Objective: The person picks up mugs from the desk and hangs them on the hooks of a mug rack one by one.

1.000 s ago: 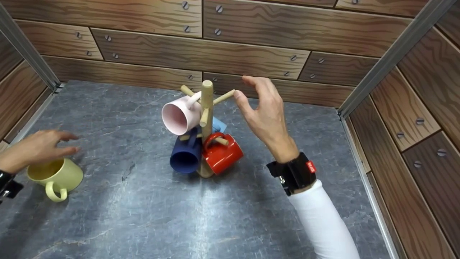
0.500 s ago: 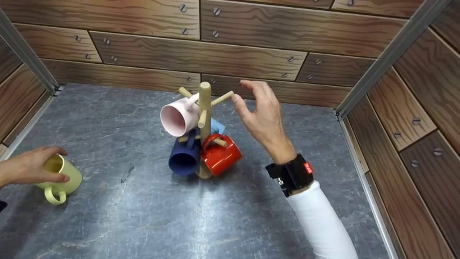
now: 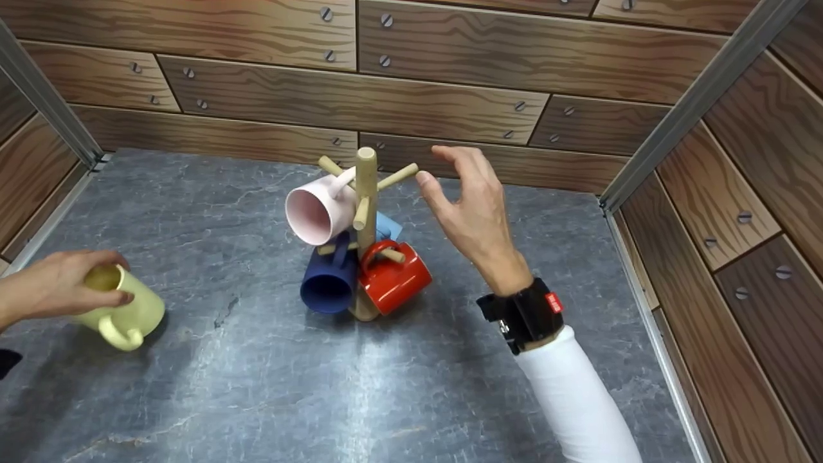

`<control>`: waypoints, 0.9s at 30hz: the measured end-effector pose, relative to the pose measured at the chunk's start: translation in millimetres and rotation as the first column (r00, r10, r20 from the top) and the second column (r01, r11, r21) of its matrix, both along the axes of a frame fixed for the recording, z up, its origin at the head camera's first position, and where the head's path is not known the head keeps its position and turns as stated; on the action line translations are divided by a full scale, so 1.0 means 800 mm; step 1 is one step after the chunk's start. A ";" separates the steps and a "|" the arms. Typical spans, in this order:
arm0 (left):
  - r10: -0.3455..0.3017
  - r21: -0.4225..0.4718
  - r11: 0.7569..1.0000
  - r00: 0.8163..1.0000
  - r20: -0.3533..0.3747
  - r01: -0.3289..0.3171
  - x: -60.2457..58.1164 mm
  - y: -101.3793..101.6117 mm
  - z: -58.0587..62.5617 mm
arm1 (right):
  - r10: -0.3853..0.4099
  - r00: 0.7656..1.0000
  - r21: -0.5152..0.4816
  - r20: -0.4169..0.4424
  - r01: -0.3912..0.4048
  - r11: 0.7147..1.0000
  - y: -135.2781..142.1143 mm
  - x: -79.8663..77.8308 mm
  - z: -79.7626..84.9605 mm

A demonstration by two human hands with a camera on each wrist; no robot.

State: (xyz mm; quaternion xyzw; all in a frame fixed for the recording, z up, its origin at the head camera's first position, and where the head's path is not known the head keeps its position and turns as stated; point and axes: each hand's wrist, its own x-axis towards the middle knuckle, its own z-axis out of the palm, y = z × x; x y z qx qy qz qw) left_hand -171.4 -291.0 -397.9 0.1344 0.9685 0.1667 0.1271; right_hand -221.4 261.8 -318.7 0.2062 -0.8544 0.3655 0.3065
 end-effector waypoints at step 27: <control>0.106 0.279 0.958 0.985 -0.134 -0.065 0.000 0.154 0.036 | -0.007 1.000 0.017 0.006 0.007 1.000 -0.001 0.016 -0.026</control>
